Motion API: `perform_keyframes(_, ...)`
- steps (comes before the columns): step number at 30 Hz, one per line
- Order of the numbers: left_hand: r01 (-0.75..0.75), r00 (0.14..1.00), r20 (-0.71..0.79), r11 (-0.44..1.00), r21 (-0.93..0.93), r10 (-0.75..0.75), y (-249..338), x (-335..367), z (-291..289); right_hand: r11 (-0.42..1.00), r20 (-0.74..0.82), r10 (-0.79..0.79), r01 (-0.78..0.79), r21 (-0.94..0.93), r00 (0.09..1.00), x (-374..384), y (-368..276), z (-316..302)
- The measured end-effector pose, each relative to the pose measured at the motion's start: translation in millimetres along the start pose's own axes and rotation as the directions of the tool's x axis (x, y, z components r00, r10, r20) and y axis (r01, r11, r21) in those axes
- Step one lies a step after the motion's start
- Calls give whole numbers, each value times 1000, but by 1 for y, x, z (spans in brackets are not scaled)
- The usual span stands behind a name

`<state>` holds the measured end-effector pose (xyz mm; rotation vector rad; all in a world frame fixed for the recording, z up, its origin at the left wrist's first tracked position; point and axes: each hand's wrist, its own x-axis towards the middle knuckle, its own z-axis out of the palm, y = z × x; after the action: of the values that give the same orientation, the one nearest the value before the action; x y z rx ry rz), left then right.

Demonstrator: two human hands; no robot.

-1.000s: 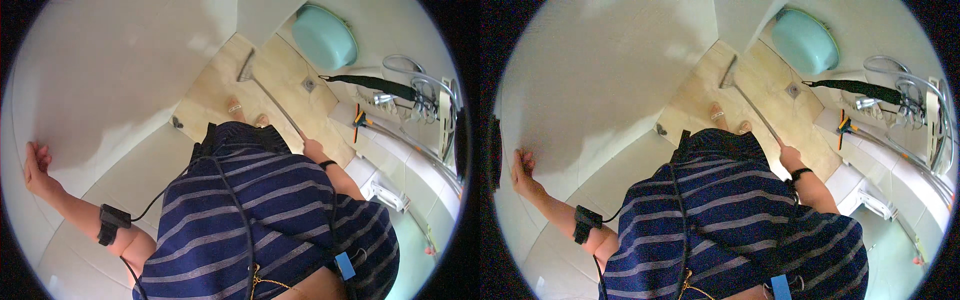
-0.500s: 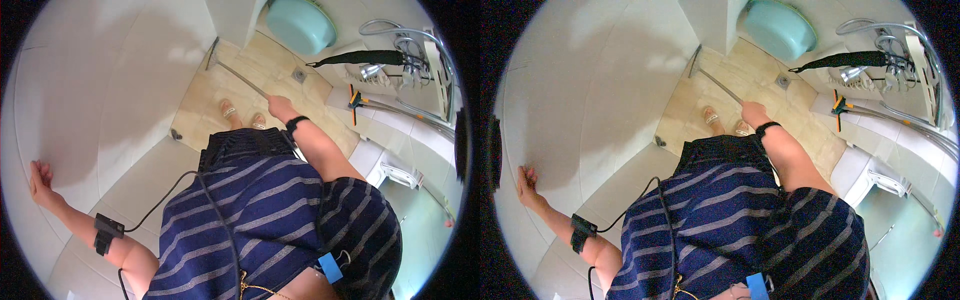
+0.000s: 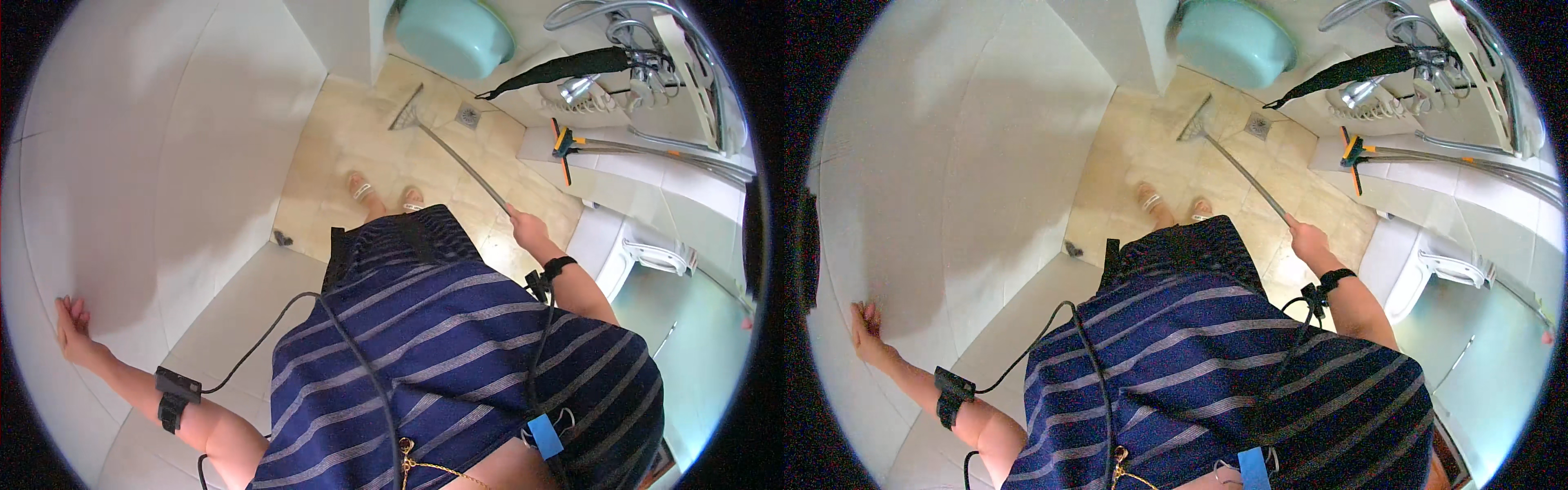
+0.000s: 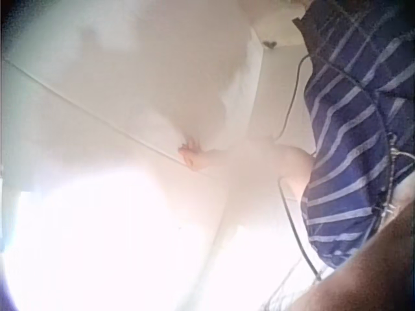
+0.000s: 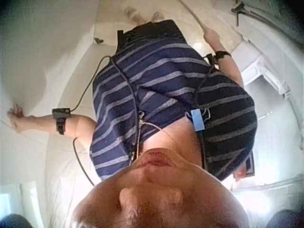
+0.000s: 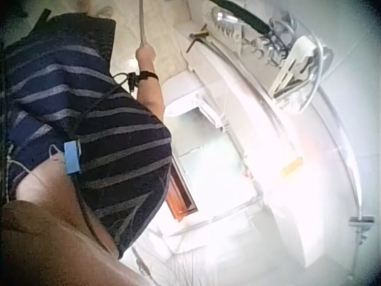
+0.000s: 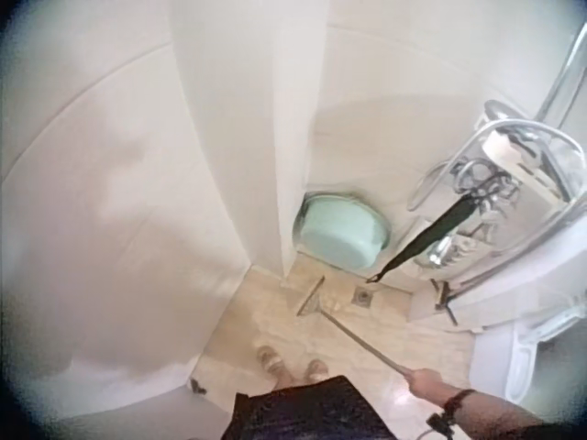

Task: The person scrapes water across the bathroom floor using a floor squeegee, picks up debris near the floor drain by hand, and connects a shower head to a hose.

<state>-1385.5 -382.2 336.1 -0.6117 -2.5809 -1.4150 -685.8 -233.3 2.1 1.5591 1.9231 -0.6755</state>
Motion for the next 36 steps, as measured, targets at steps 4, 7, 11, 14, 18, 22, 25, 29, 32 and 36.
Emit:
perform_keyframes(4, 12, 1000, -24, 1000, 6, -12, -3, 2, -5, 996, -95, -78, 73, -56, 992, 66, -24, -34)
perform_keyframes(7, -34, 999, 27, 999, -16, 34, -15, 7, -6, 969, -177, -240, 225, -100, 954, 137, -35, -54)
perform_keyframes(11, 33, 999, 8, 999, -40, -32, -15, 12, -9, 993, -157, -110, 102, -59, 981, 156, -14, -68)
perform_keyframes(14, 128, 992, -5, 992, -2, -128, -25, 23, -20, 999, -65, -19, 16, -40, 998, 129, 10, -57)
perform_keyframes(18, 83, 996, -14, 997, -1, -83, -6, 6, -17, 999, 40, 29, -31, 38, 999, 69, 66, 0)
perform_keyframes(22, 129, 992, -1, 991, 32, -129, -6, 8, -4, 956, 79, 218, -229, 183, 973, 5, 76, 29)
perform_keyframes(25, 94, 995, -30, 995, 42, -93, 1, -4, -1, 916, 80, 305, -315, 248, 949, -18, 64, 32)
perform_keyframes(29, 76, 997, -11, 993, 86, -76, 1, -3, -4, 938, -40, 241, -222, 266, 970, 2, 37, 31)
perform_keyframes(32, 79, 997, -25, 997, 7, -79, 0, -4, 4, 923, 12, 259, -251, 292, 966, 29, 25, 16)
perform_keyframes(36, 118, 993, 30, 991, -66, -116, -12, 14, -15, 931, 63, 249, -257, 260, 966, 20, 54, 57)
